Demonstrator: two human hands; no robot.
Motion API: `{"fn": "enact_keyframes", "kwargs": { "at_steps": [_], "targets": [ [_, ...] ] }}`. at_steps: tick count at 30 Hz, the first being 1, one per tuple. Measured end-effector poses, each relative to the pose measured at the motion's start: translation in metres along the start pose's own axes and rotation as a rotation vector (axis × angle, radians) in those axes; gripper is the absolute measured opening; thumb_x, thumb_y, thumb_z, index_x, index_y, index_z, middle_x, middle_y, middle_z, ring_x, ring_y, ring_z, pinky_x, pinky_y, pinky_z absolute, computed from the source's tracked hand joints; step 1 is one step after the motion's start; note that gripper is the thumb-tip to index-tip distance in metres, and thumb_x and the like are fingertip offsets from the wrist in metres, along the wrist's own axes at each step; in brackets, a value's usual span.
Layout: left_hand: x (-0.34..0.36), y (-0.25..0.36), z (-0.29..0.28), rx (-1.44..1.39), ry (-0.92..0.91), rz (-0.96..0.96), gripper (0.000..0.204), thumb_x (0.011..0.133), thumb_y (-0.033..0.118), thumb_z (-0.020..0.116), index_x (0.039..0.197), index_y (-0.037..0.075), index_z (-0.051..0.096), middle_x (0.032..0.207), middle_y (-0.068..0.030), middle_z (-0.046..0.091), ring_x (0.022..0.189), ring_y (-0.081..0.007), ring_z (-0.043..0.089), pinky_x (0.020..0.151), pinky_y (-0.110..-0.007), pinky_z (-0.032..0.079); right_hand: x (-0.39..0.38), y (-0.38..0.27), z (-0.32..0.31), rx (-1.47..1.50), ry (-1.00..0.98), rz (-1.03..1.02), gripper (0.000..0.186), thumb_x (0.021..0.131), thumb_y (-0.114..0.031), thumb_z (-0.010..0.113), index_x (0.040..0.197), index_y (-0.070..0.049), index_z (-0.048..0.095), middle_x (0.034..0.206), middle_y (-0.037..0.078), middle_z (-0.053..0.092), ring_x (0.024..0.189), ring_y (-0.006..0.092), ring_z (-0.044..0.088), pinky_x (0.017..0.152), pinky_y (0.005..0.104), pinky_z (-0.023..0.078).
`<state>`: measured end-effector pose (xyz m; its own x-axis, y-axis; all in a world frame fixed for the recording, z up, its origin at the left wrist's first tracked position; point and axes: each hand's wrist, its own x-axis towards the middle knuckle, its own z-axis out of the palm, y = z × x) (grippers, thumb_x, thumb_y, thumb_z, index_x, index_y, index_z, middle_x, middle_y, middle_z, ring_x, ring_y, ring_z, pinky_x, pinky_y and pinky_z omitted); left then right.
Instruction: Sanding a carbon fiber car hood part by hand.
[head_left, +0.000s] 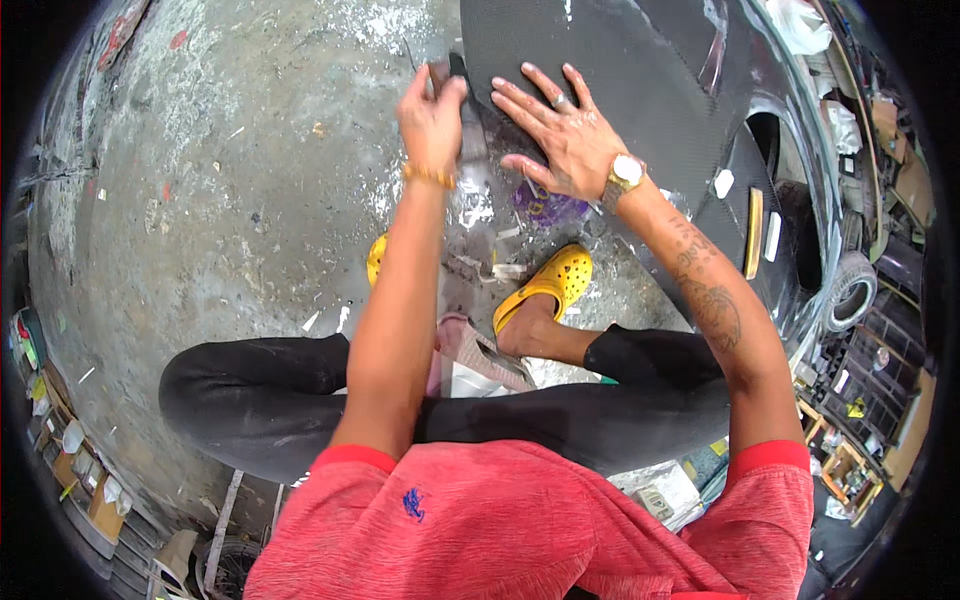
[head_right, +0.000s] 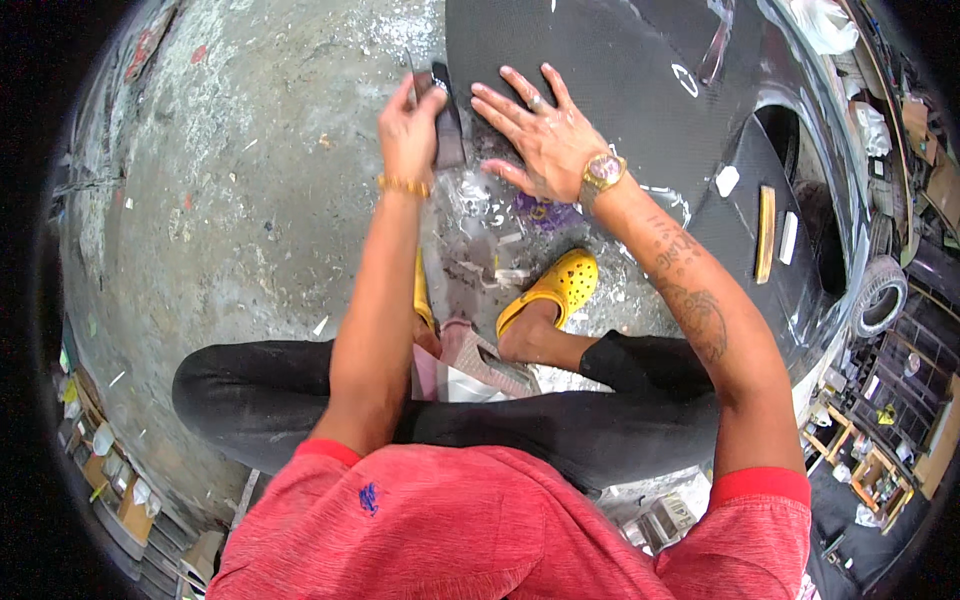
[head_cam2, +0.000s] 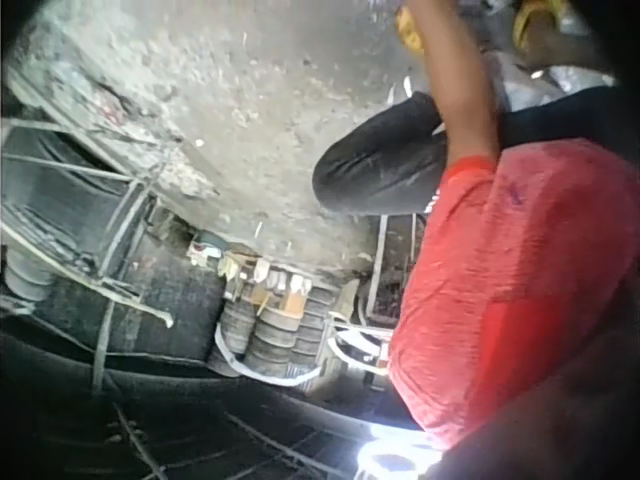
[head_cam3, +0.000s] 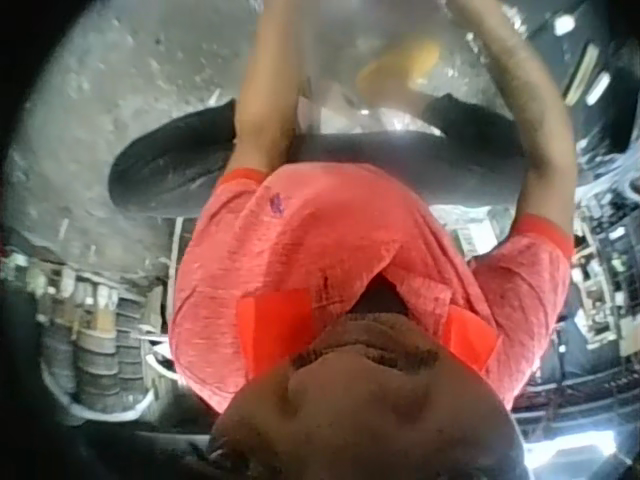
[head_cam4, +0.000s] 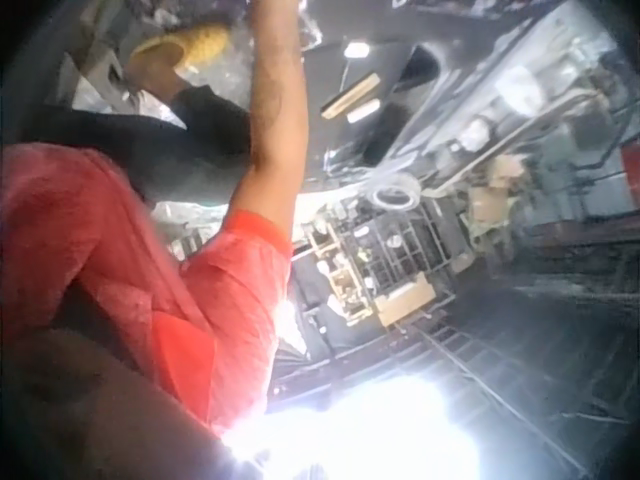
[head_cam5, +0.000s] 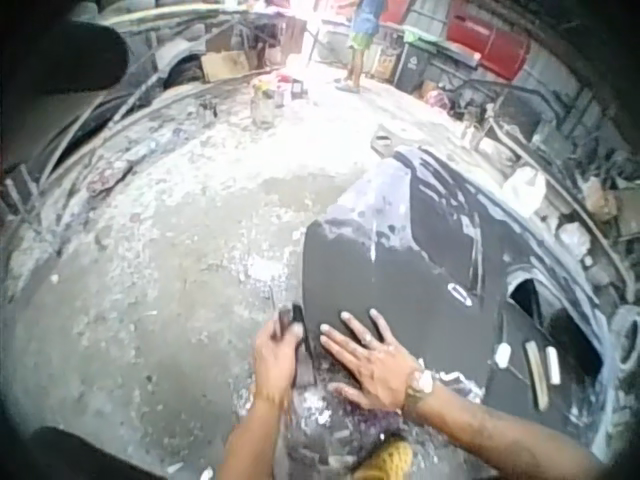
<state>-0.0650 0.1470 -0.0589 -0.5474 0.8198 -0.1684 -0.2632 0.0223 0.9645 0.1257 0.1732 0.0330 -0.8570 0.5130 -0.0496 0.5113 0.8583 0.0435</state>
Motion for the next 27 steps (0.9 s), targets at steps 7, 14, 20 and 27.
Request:
{"fn": "enact_keyframes", "kwargs": {
  "at_steps": [7, 14, 20, 27],
  "targets": [
    [0.006, -0.008, 0.001, 0.381, 0.122, 0.136, 0.043, 0.086, 0.017, 0.073, 0.120, -0.009, 0.066, 0.098, -0.0174, 0.077, 0.089, -0.0256, 0.073, 0.081, -0.038, 0.055, 0.003, -0.001, 0.002, 0.011, 0.043, 0.001, 0.075, 0.099, -0.059, 0.053, 0.157, -0.014, 0.042, 0.166, 0.001, 0.036, 0.156, 0.0285, 0.026, 0.127, 0.0596, 0.013],
    [0.008, 0.011, -0.003, 0.335, 0.154, 0.159, 0.052, 0.087, 0.014, 0.073, 0.133, -0.007, 0.061, 0.090, -0.0108, 0.073, 0.078, -0.0196, 0.069, 0.078, -0.036, 0.055, -0.007, 0.006, 0.013, 0.021, 0.085, 0.063, 0.072, 0.101, -0.054, 0.051, 0.155, -0.007, 0.042, 0.164, 0.007, 0.039, 0.155, 0.0298, 0.029, 0.126, 0.0603, 0.014],
    [0.013, 0.022, 0.002, 0.673, -0.016, 0.701, 0.057, 0.089, 0.008, 0.066, 0.145, 0.002, 0.056, 0.109, -0.0232, 0.060, 0.100, -0.0433, 0.061, 0.092, -0.046, 0.051, 0.005, -0.008, 0.013, -0.084, 0.175, 0.264, 0.067, 0.102, -0.041, 0.052, 0.156, -0.004, 0.039, 0.166, 0.012, 0.034, 0.154, 0.0363, 0.028, 0.123, 0.0643, 0.016],
    [-0.022, 0.034, 0.000, 0.834, -0.189, 0.697, 0.056, 0.090, 0.004, 0.064, 0.146, 0.008, 0.057, 0.102, -0.0213, 0.059, 0.095, -0.0397, 0.063, 0.082, -0.046, 0.053, 0.000, -0.005, 0.017, -0.122, 0.179, 0.279, 0.063, 0.097, -0.030, 0.050, 0.153, 0.001, 0.044, 0.165, 0.016, 0.035, 0.153, 0.0388, 0.028, 0.120, 0.0697, 0.020]
  ]
}}
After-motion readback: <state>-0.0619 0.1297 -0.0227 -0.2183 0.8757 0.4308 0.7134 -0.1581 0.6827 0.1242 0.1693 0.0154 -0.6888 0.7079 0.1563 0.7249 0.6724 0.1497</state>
